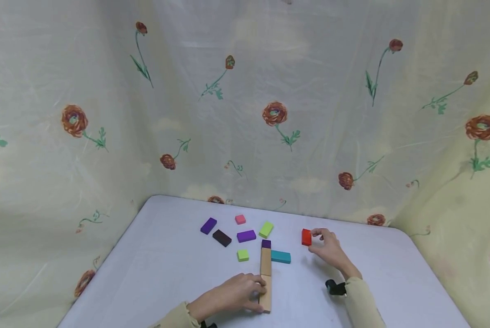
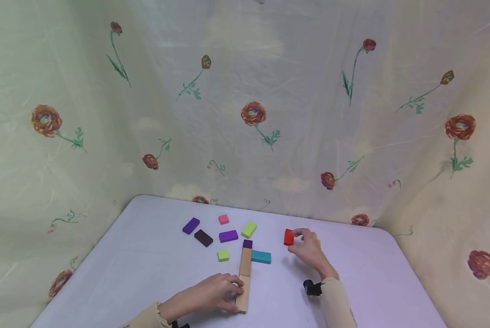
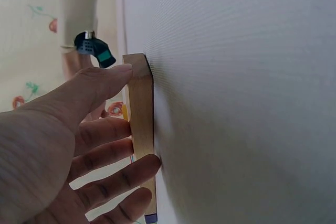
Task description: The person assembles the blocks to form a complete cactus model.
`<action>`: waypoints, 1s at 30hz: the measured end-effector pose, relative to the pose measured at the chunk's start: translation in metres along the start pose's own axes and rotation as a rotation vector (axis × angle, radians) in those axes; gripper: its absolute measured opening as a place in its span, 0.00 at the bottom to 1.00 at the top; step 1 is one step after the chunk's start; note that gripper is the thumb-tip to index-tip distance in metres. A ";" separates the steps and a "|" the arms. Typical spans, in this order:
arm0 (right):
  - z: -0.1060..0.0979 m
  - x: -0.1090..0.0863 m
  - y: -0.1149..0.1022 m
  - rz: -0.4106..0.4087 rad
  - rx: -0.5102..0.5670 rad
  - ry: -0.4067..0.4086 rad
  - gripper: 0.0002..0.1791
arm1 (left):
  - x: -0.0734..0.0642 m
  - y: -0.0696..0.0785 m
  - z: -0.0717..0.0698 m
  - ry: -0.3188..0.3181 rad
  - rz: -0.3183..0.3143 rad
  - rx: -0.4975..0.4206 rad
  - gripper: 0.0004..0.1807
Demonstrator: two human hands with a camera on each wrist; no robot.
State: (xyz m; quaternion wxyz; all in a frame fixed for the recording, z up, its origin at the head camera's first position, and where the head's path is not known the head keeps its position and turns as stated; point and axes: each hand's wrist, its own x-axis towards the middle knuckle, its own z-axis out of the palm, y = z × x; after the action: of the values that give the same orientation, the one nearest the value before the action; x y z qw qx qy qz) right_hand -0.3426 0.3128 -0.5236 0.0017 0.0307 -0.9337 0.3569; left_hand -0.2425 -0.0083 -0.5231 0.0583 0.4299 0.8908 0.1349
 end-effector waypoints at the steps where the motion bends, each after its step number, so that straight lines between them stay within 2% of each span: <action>1: -0.002 0.001 0.002 0.005 -0.007 -0.004 0.28 | 0.000 0.000 0.000 0.001 0.002 0.000 0.24; 8: -0.021 0.003 0.016 0.027 -0.043 -0.001 0.34 | 0.000 -0.001 0.001 0.012 0.012 0.010 0.24; 15: -0.035 0.004 0.034 0.092 -0.068 -0.021 0.40 | 0.000 -0.002 0.002 0.008 0.012 0.019 0.24; 22: -0.036 0.006 0.051 0.166 -0.070 -0.039 0.42 | 0.001 -0.003 0.001 0.006 0.013 0.009 0.24; 27: -0.032 0.007 0.059 0.217 -0.052 -0.060 0.39 | 0.000 -0.003 0.000 0.005 0.004 -0.010 0.24; 30: -0.031 0.008 0.063 0.212 -0.055 -0.065 0.37 | -0.001 -0.003 0.001 0.006 0.004 -0.018 0.24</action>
State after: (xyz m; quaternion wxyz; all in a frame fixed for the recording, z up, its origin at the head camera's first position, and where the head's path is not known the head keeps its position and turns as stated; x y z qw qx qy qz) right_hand -0.3546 0.3802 -0.5423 -0.0656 -0.0569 -0.9407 0.3280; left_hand -0.2440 -0.0104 -0.5246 0.0591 0.4305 0.8890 0.1443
